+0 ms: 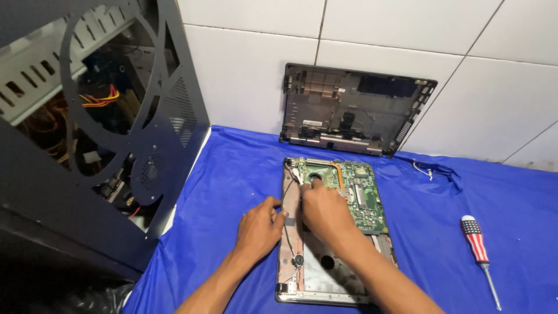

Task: Cleaning a laptop motherboard with a brush and removing internal screws using a screwdriver.

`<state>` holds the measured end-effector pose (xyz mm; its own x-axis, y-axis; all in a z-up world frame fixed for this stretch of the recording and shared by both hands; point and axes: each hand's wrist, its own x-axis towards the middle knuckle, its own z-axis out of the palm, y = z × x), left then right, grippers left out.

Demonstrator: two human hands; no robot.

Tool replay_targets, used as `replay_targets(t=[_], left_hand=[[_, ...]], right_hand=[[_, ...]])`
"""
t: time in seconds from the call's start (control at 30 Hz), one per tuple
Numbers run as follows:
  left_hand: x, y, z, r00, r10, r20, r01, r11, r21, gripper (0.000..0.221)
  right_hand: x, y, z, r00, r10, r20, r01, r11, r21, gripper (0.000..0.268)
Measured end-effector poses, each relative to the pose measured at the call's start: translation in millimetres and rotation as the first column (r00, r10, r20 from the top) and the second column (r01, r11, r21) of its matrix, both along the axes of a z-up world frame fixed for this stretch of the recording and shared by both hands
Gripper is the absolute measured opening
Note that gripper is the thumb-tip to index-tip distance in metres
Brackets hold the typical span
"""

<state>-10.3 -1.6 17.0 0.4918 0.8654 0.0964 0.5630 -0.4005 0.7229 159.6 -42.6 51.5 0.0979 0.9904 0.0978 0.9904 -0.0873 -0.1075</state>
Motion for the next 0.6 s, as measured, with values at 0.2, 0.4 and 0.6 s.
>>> replay_targets(t=[0.2,0.4,0.6], left_hand=[[1.5,0.2,-0.5,1.0,0.006,-0.002,-0.006,1.0,-0.012,0.032],[7.6,3.7,-23.3,0.999,0.042,-0.006,-0.042,0.998,0.054,0.029],[7.4,4.4,-24.1,0.999,0.035,0.018,-0.036,0.998,0.056,0.029]], right_hand=[[9.2,14.1,-2.0,0.997,-0.052,0.048,0.051,0.998,0.027,0.032],[-2.5,-23.3,29.3,0.992,-0.108,-0.061,0.105,0.993,-0.047,0.041],[43.6,-64.2,-2.7,0.996,-0.092,0.014,0.093,0.994,-0.049,0.021]])
